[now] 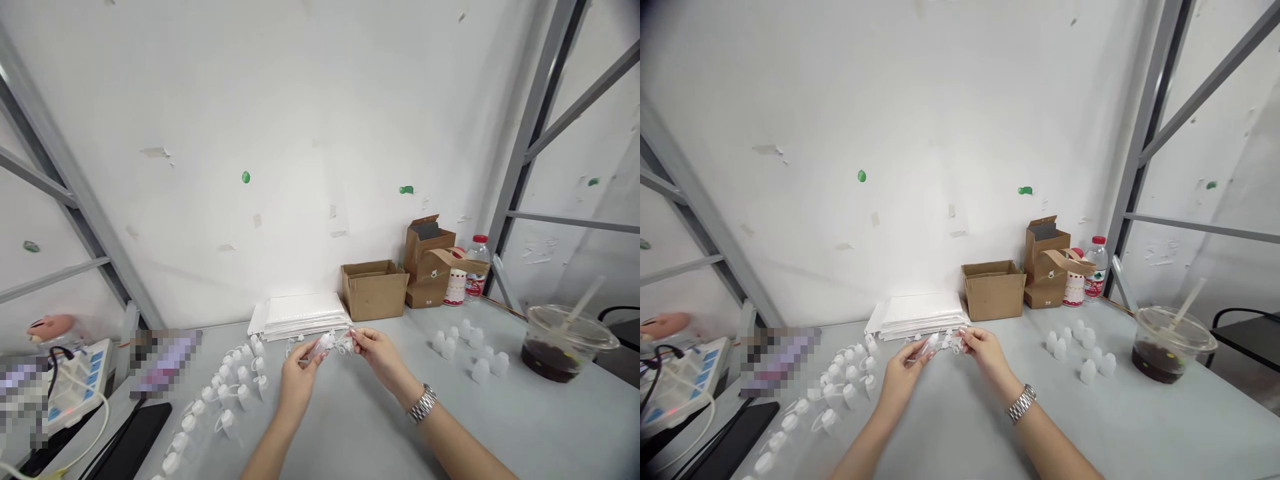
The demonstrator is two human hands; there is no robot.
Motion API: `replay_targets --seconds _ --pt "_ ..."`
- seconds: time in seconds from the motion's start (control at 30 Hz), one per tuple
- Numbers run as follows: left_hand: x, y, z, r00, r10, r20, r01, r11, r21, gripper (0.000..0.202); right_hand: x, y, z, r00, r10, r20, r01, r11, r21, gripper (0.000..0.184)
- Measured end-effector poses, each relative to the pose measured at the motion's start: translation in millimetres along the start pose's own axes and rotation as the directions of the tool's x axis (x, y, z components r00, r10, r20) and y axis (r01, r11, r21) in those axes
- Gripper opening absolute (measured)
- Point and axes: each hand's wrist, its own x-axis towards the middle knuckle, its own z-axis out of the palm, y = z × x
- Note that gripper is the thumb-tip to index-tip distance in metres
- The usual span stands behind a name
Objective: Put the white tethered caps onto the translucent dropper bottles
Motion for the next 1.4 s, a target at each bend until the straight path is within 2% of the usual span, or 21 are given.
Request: replay_targets --seconds 0.13,0.3,0.5,0.7,0.97,1.4 --pt "-2 4 -1.1 0.997 0.062 -0.041 -0.059 0.995 0.077 0.033 0 1 0 0.997 0.073 0.017 -0.072 0.995 -0.069 0.036" --pt "-10 9 1.2 0.979 0.202 -0.008 -0.193 0.946 0.261 0.027 -2 2 3 0.999 0.032 0.040 -0.030 0.998 -0.049 0.042" --pt "-16 11 2.4 0.965 0.257 0.055 -0.261 0.918 0.299 0.026 -4 1 6 0.998 -0.013 0.059 0.011 0.999 0.035 0.040" --pt "-20 12 3.8 0.953 0.275 0.131 -0.302 0.908 0.290 0.026 -5 1 6 0.999 0.025 0.048 -0.030 0.993 0.115 0.036" --pt "-20 10 4.6 0.949 0.289 0.129 -0.315 0.901 0.300 0.027 -2 8 5 0.998 -0.057 0.008 0.057 0.992 -0.113 0.043" --pt "-19 11 4.1 0.944 0.303 0.127 -0.328 0.897 0.298 0.026 -3 9 6 0.995 -0.100 -0.028 0.092 0.971 -0.219 0.045"
